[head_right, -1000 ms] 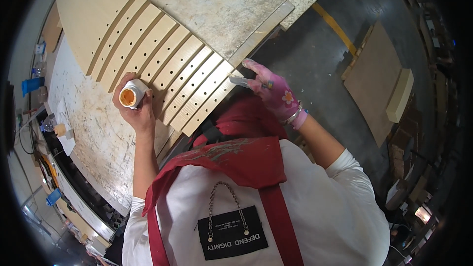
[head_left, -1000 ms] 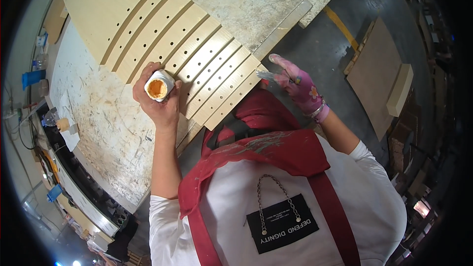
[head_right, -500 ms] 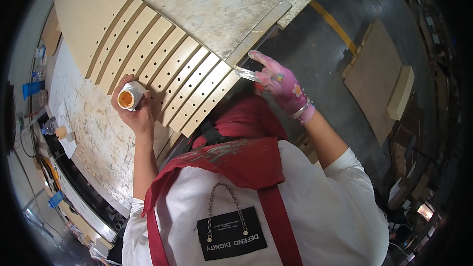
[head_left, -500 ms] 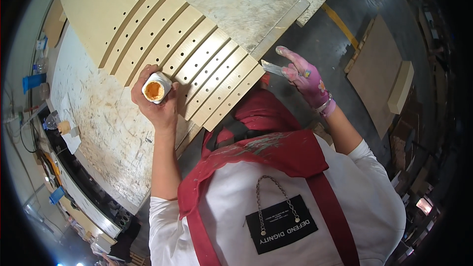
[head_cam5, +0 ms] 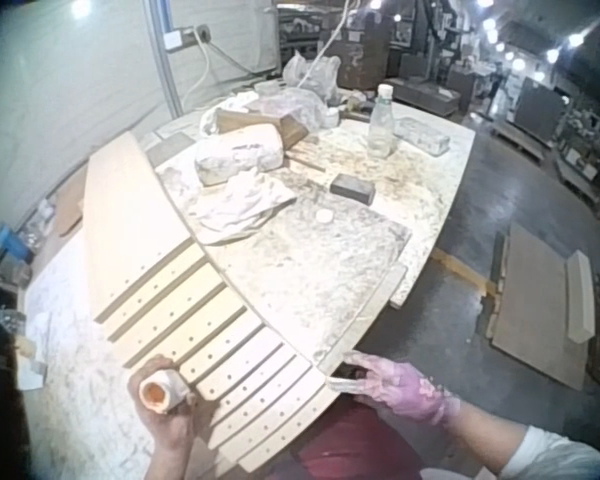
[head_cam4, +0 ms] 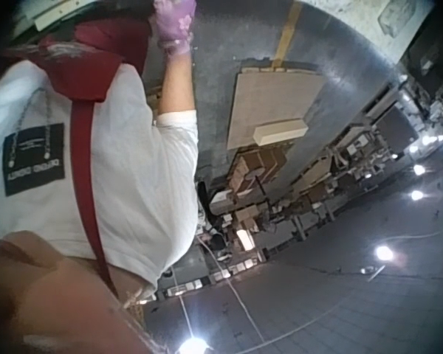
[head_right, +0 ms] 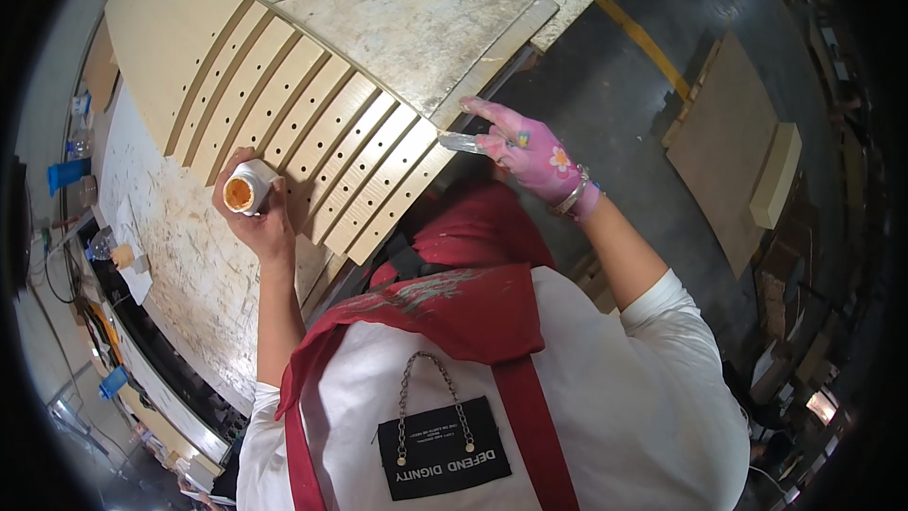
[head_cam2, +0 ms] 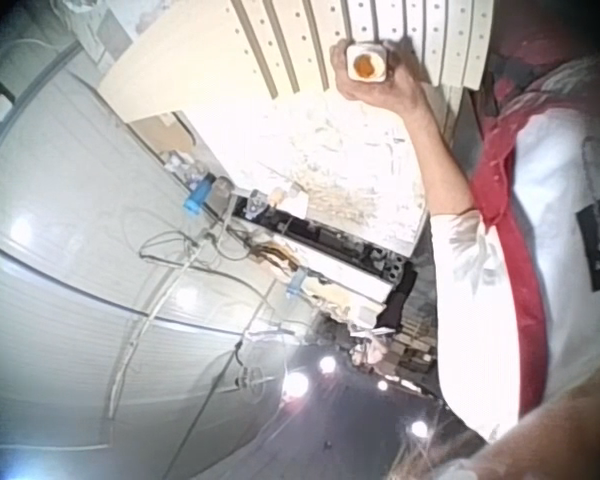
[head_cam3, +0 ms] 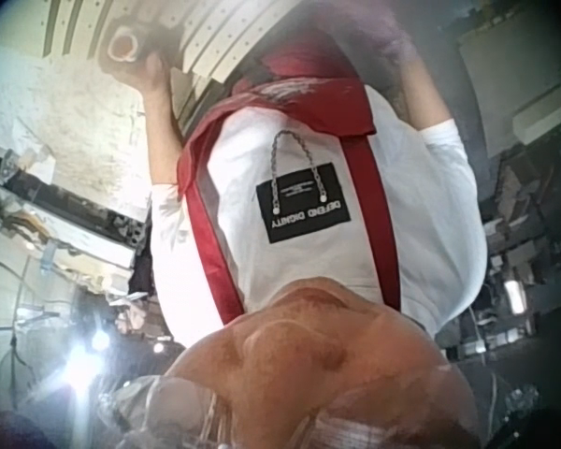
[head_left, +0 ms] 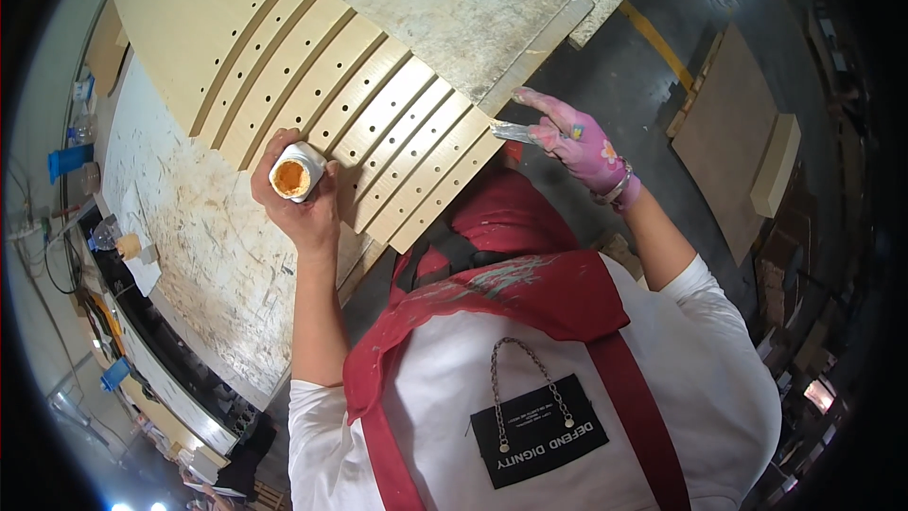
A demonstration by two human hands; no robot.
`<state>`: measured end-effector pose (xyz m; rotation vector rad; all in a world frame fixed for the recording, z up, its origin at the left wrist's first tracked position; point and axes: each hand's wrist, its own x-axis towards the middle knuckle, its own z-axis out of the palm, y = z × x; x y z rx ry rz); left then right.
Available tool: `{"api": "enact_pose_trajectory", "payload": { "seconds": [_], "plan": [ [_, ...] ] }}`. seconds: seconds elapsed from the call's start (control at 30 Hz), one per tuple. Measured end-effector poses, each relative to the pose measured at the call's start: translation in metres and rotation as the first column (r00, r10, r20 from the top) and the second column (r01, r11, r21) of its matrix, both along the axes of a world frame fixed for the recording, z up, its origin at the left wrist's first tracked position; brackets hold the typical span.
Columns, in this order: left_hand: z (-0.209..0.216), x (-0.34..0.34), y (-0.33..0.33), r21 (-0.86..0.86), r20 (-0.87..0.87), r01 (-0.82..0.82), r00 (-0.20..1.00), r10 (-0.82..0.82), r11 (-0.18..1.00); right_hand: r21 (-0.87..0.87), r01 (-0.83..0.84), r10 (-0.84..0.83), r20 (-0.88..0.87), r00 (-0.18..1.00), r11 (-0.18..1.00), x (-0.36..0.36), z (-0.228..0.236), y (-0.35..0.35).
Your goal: The person sands a grooved wooden panel with a sanding block and wipes it with a cloth. They then use a small brush to apply a liquid from a jar into the grooves and onto the edges, sanding and wiping the surface again during the process.
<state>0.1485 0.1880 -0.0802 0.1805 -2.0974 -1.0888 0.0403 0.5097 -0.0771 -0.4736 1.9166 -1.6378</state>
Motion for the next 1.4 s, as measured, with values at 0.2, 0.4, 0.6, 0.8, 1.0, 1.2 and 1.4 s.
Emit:
{"api": "enact_pose_trajectory", "payload": {
  "seconds": [0.2,0.4,0.6,0.8,1.0,1.2,1.4],
  "plan": [
    [0.003,0.005,-0.003,-0.107,0.117,0.025,0.993,-0.013,0.994,-0.004,0.032,-0.032,-0.035,0.999,0.999,-0.007,-0.016,0.009],
    [0.005,0.006,-0.002,-0.14,0.146,0.015,0.989,0.006,0.99,-0.055,-0.008,0.008,0.017,1.0,0.998,-0.005,-0.007,0.001],
    [-0.002,0.002,-0.001,0.0,0.021,0.014,1.0,-0.014,1.0,0.048,0.083,-0.084,0.02,0.996,0.995,-0.009,-0.006,0.006],
    [0.003,0.004,-0.005,-0.085,0.069,0.033,0.997,-0.027,0.996,0.03,0.091,-0.094,0.11,0.99,0.995,-0.01,0.007,-0.013],
    [0.005,-0.001,-0.001,-0.082,0.029,-0.007,1.0,0.01,0.997,0.034,-0.003,0.011,-0.244,0.97,0.999,-0.018,-0.015,-0.023],
    [0.0,0.001,-0.002,-0.09,0.034,-0.024,0.999,0.027,0.996,0.069,0.005,-0.003,-0.035,0.999,0.998,-0.023,-0.003,-0.018],
    [0.003,-0.001,-0.001,-0.088,0.02,-0.004,1.0,0.006,0.996,0.028,-0.036,0.038,-0.06,0.997,0.999,-0.019,-0.004,-0.024]
  ]
}}
